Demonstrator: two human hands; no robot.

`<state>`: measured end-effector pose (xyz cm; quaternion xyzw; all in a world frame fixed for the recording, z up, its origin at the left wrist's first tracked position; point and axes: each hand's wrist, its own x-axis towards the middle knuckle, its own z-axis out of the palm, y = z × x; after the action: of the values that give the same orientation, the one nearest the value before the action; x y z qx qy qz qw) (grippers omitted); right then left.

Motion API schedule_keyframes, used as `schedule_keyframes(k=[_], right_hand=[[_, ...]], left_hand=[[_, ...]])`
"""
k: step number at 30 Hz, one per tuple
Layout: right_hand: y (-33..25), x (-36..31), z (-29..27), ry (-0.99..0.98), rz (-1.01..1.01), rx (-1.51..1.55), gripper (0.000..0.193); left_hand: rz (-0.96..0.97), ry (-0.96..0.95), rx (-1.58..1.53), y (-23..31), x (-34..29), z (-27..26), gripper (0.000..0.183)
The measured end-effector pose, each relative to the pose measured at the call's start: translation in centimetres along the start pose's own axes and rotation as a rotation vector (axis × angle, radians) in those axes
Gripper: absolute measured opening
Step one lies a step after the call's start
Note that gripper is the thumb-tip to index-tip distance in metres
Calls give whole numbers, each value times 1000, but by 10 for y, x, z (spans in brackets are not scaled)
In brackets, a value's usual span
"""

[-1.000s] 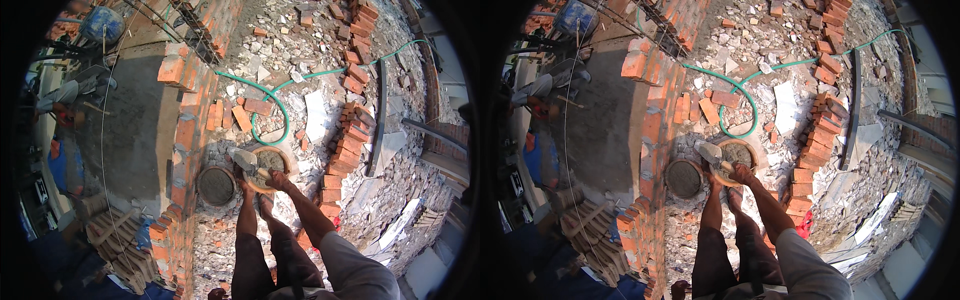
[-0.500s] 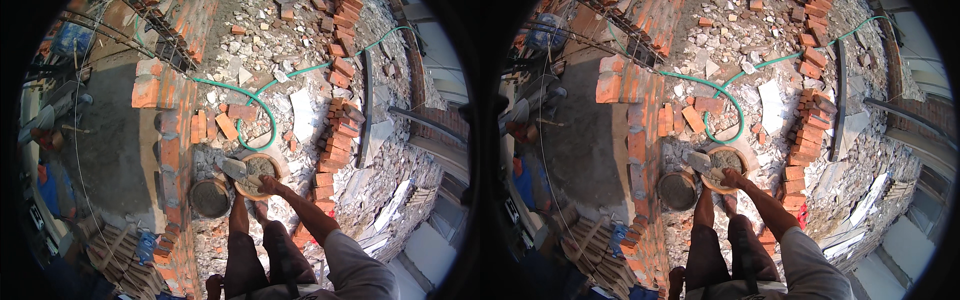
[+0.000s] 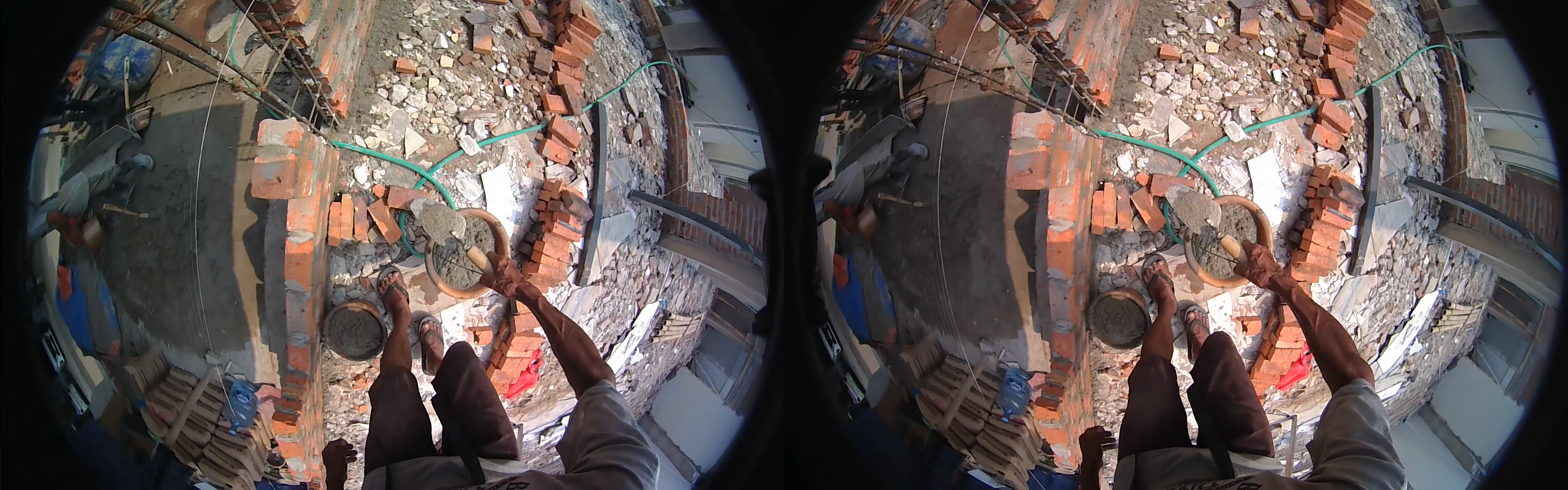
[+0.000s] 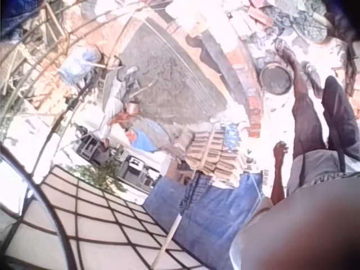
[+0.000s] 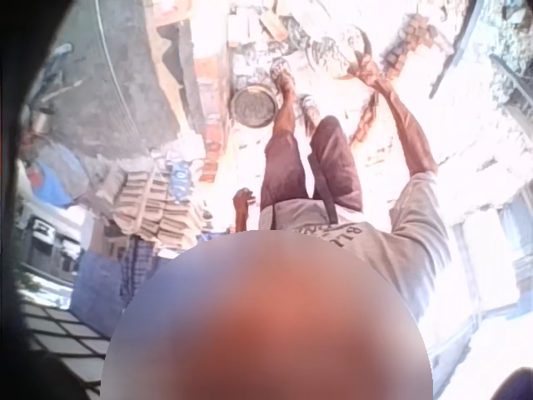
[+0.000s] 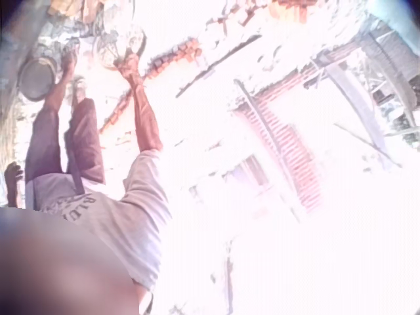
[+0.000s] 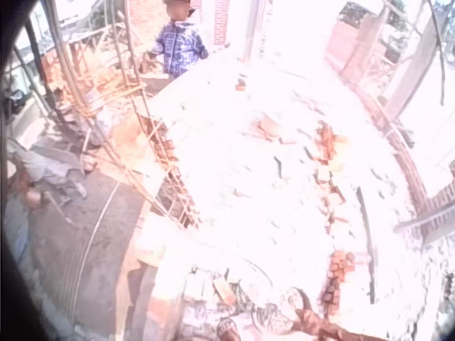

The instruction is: The person lays bricks on a partially built wall using a trowel to apply mortar. They pick up bricks, apply mortar to the edges, place them on the wall, and tap them into alignment.

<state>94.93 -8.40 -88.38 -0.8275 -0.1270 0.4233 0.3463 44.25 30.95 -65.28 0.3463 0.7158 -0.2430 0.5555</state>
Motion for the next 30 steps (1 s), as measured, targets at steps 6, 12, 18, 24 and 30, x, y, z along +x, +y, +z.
schedule_keyframes(k=[6, 12, 18, 24, 30], right_hand=[[13, 50, -48, 244, -242, -47, 12], [68, 133, -71, 294, -357, -124, 37], [17, 142, -130, 158, -166, -584, 22], [-28, 204, -128, 254, -296, -458, 24], [-12, 314, -58, 250, -132, -421, 37]], left_hand=[[146, -30, 124, 56, 18, 41, 37], [320, -58, 0, 86, 36, 56, 42], [354, -16, -6, 118, 46, 115, 45], [512, -28, 85, 203, 95, 180, 54], [896, 219, 236, 327, 162, 224, 69]])
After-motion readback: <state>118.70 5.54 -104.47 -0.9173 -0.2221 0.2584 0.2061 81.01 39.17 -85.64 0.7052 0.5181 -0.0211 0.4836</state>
